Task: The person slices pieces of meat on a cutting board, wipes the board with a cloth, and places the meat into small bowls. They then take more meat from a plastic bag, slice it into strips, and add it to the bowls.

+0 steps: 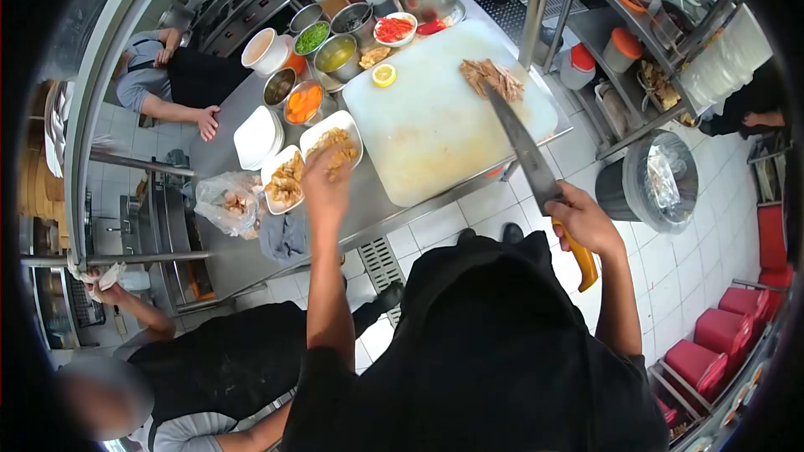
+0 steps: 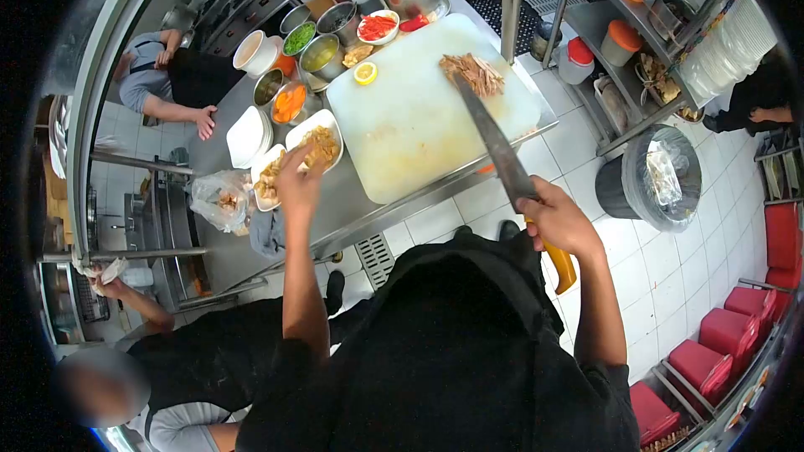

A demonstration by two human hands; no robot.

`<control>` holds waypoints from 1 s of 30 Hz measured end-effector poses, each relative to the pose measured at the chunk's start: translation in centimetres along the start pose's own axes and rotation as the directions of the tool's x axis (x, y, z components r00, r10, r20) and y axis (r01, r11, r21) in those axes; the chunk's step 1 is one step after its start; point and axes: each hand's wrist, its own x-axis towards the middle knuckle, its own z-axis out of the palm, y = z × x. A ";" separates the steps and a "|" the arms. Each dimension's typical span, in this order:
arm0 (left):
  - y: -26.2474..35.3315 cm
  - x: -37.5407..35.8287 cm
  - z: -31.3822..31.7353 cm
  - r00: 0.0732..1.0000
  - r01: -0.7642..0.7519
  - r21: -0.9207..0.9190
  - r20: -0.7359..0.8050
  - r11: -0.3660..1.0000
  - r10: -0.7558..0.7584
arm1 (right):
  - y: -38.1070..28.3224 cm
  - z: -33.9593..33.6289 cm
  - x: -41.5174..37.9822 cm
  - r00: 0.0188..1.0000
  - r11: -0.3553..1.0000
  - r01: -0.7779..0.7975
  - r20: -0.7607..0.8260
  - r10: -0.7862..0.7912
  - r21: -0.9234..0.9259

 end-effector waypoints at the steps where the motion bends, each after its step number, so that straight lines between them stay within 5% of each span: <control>1: 1.6 0.6 1.5 0.998 -0.045 -0.017 0.031 0.999 0.045 | 0.3 -0.4 -0.4 1.000 1.000 0.005 -0.009 -0.005 0.022; 5: 6.0 1.9 7.6 0.974 -0.072 -0.120 0.206 0.990 0.096 | 3.5 -3.1 -1.3 0.999 0.991 0.013 -0.038 -0.008 0.130; 7: 9.8 0.3 10.5 0.906 -0.247 -0.176 0.308 0.953 0.292 | 4.9 -4.0 -2.0 0.998 0.980 -0.018 -0.048 0.028 0.196; 9: 13.0 -1.7 13.5 0.848 -0.267 -0.197 0.418 0.943 0.327 | 6.5 -4.4 -2.6 0.996 0.968 -0.046 -0.067 0.065 0.247; 21: 13.8 -4.0 23.4 0.813 -0.381 -0.205 0.390 0.902 0.432 | 8.2 -6.3 -0.6 0.999 0.951 -0.036 -0.021 0.045 0.306; 30: 15.5 -0.9 22.9 0.901 -0.258 -0.246 0.287 0.934 0.325 | 7.4 -7.5 0.6 1.000 0.976 -0.013 -0.024 0.019 0.219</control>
